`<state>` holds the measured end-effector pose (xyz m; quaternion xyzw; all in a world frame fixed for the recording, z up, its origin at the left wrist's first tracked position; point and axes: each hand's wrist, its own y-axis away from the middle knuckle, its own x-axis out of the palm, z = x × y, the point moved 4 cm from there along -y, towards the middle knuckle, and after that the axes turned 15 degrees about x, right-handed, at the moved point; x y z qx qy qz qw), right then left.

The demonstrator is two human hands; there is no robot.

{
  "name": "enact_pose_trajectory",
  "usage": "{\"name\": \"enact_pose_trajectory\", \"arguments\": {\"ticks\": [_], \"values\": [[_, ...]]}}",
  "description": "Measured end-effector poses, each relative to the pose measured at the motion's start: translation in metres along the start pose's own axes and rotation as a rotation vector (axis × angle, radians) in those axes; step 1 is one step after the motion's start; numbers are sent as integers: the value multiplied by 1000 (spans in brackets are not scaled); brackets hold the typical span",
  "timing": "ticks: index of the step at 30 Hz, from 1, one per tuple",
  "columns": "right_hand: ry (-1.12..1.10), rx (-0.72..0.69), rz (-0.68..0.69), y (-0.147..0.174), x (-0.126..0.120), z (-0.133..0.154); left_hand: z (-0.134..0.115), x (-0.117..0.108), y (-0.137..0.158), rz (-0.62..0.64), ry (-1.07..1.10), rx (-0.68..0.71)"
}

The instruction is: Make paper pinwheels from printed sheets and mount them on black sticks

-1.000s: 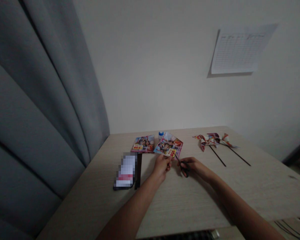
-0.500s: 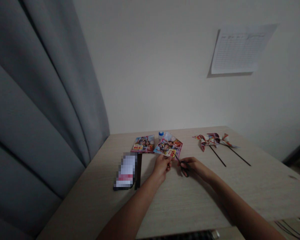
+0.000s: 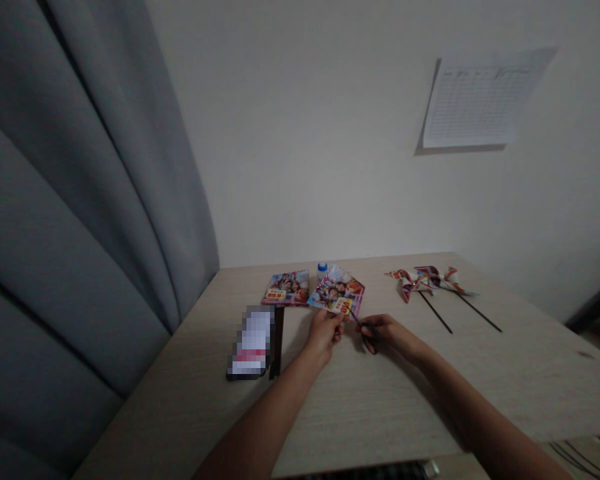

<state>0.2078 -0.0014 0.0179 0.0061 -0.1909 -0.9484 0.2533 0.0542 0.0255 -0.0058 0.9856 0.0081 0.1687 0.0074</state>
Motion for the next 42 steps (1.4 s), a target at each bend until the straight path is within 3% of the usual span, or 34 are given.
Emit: {"name": "enact_pose_trajectory", "arguments": {"ticks": [42], "values": [[-56, 8, -56, 1, 1, 2, 1, 4, 4, 12, 0, -12]]}}
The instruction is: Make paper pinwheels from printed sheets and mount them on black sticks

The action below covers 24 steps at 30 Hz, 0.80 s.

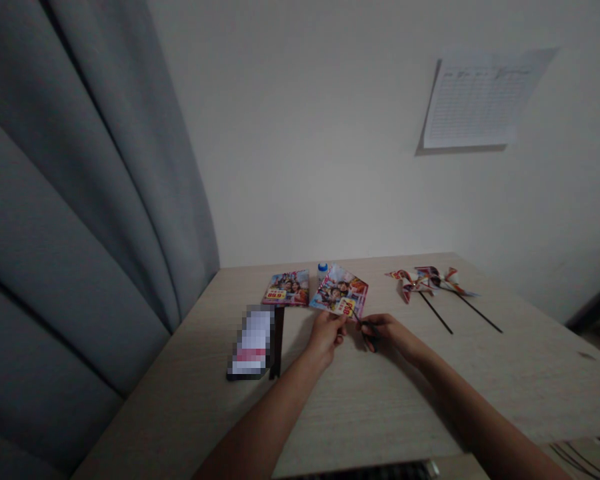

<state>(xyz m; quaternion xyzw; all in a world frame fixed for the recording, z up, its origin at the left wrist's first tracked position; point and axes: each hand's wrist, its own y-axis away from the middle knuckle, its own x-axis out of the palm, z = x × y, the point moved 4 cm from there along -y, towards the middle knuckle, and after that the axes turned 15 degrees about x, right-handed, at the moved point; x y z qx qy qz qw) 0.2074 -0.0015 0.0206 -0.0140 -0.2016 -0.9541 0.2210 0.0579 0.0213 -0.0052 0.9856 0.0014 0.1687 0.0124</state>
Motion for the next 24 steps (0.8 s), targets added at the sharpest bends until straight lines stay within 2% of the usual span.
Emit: {"name": "enact_pose_trajectory", "arguments": {"ticks": [24], "values": [[-72, -36, 7, -5, 0, -5, 6, 2, 0, 16, 5, -4]]}}
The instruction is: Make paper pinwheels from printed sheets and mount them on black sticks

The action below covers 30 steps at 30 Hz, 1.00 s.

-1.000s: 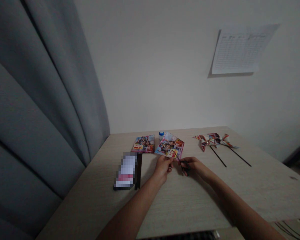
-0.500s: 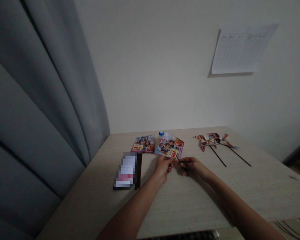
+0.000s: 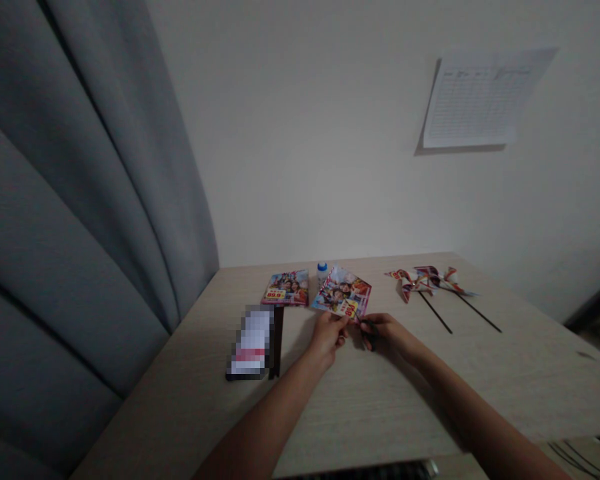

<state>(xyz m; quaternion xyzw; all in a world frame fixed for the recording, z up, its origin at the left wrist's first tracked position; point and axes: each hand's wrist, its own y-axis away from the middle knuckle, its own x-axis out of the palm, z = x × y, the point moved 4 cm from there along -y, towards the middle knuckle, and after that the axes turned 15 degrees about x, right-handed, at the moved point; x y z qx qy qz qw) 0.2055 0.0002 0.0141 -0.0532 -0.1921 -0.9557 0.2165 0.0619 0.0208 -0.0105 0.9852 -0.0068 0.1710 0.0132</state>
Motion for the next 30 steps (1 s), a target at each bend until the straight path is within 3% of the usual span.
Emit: {"name": "enact_pose_trajectory", "arguments": {"ticks": [30], "values": [[-11, 18, -31, -4, -3, -3, 3, -2, -1, 15, -10, 15]]}}
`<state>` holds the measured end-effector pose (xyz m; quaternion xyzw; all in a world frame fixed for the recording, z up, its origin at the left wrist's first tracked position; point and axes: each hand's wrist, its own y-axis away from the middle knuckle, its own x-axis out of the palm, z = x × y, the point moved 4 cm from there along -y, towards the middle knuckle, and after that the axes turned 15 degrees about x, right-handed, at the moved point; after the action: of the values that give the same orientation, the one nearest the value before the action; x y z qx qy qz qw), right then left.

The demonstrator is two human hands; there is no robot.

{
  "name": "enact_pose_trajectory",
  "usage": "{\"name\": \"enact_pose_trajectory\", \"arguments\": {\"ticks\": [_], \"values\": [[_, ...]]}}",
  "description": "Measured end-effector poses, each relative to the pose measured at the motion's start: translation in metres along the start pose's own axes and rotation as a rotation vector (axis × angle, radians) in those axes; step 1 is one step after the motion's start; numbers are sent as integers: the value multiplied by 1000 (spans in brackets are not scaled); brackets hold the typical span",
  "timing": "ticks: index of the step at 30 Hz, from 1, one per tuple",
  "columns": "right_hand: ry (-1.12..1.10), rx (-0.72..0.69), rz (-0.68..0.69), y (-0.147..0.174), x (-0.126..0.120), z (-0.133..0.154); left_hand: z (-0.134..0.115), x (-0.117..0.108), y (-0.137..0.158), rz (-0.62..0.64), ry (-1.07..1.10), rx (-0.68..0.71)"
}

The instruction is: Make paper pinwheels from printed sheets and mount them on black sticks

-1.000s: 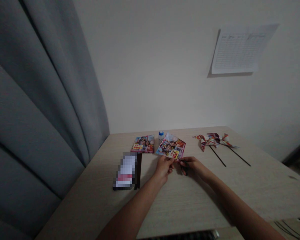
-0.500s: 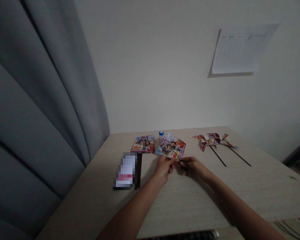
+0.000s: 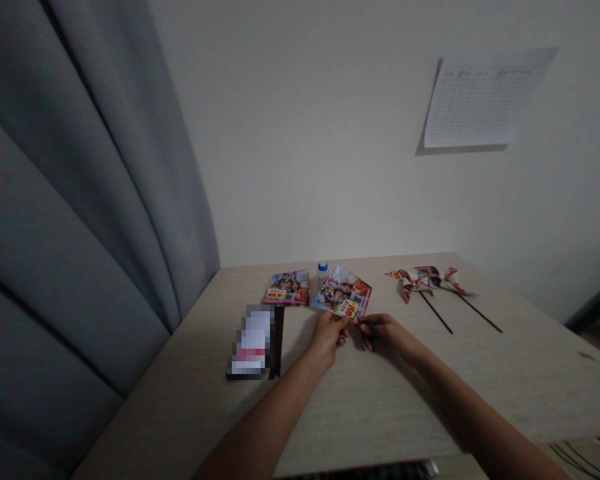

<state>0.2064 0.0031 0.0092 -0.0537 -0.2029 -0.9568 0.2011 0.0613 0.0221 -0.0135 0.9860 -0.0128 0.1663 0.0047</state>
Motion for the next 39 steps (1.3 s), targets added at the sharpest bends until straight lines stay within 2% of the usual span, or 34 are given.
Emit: {"name": "enact_pose_trajectory", "arguments": {"ticks": [14, 27, 35, 39], "values": [[20, 26, -11, 1, 1, 2, 0, -1, 0, -16, -10, -7], [136, 55, -48, -7, -8, -7, -7, -3, -1, -45, -39, -24], [182, 18, -29, 12, -4, 9, -11, -8, -3, -52, -108, -34], [292, -76, -68, 15, -14, 17, -16, -11, -3, -36, -169, -31]]}}
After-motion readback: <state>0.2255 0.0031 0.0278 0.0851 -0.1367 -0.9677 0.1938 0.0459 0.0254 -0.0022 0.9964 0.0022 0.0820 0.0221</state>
